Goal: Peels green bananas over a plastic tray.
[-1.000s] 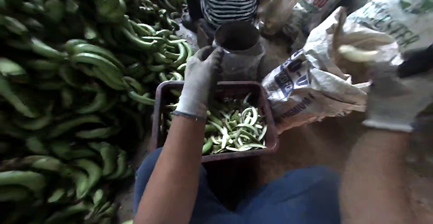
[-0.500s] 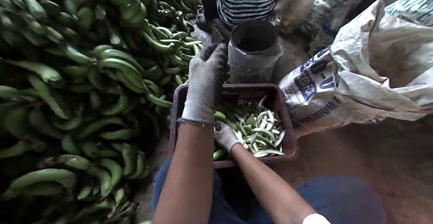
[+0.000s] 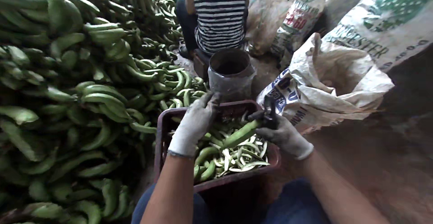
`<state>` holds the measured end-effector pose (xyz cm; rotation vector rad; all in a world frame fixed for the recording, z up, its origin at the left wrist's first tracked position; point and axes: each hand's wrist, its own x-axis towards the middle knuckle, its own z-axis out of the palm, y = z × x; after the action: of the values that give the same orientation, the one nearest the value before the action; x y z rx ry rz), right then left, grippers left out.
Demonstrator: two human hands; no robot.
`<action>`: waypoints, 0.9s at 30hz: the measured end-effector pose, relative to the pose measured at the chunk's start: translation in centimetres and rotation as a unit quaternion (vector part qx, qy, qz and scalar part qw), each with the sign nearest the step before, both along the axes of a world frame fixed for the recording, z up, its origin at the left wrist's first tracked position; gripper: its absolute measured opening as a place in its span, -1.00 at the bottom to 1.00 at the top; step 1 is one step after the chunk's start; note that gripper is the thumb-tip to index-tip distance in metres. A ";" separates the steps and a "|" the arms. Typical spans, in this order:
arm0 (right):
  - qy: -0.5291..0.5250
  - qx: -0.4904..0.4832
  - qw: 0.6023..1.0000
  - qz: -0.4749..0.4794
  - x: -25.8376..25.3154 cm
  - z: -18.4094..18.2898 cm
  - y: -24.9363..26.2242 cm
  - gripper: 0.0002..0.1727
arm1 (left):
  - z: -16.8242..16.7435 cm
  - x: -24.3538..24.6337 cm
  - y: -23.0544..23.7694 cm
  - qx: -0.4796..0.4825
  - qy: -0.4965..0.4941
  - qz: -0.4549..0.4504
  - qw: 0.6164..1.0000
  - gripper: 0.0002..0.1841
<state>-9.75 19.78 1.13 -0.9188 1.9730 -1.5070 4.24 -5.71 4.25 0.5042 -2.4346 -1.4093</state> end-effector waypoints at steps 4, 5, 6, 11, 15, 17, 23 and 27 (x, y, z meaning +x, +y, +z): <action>-0.123 -0.193 0.971 0.077 -1.2 0.0 3.0 -0.54 | -1.9 -1.8 4.2 0.208 -0.030 -0.183 0.960 -0.51; -0.136 -0.209 0.965 0.078 -1.1 -0.2 3.0 -0.54 | -1.9 -2.1 5.7 0.296 -0.048 -0.210 0.931 -0.52; -0.142 -0.207 0.966 0.060 -1.0 -0.3 2.9 -0.53 | -1.9 -2.4 7.0 0.365 -0.063 -0.216 0.903 -0.53; -0.149 -0.010 0.958 -0.245 -2.7 -2.5 2.8 -0.46 | -2.8 -3.9 7.7 0.441 0.033 -0.124 0.888 -0.54; -0.092 0.037 0.962 -0.253 -3.3 -3.7 3.3 -0.43 | -2.8 -4.5 6.6 0.416 0.120 0.003 0.901 -0.52; -0.073 0.015 0.975 -0.210 -2.4 -3.2 3.1 -0.49 | -2.5 -4.4 6.4 0.373 0.153 0.033 0.914 -0.47; -0.011 0.027 0.993 -0.111 0.3 -3.2 2.4 -0.50 | -3.0 -4.4 6.9 0.202 0.191 0.017 0.960 -0.26; 0.010 0.055 0.996 -0.076 0.9 -3.4 1.6 -0.48 | -3.4 -4.5 7.5 0.188 0.186 0.001 0.964 -0.24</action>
<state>-8.90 21.36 -2.30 -0.7545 2.1598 -1.4573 -0.25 1.78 0.82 0.2850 -1.8822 -1.7908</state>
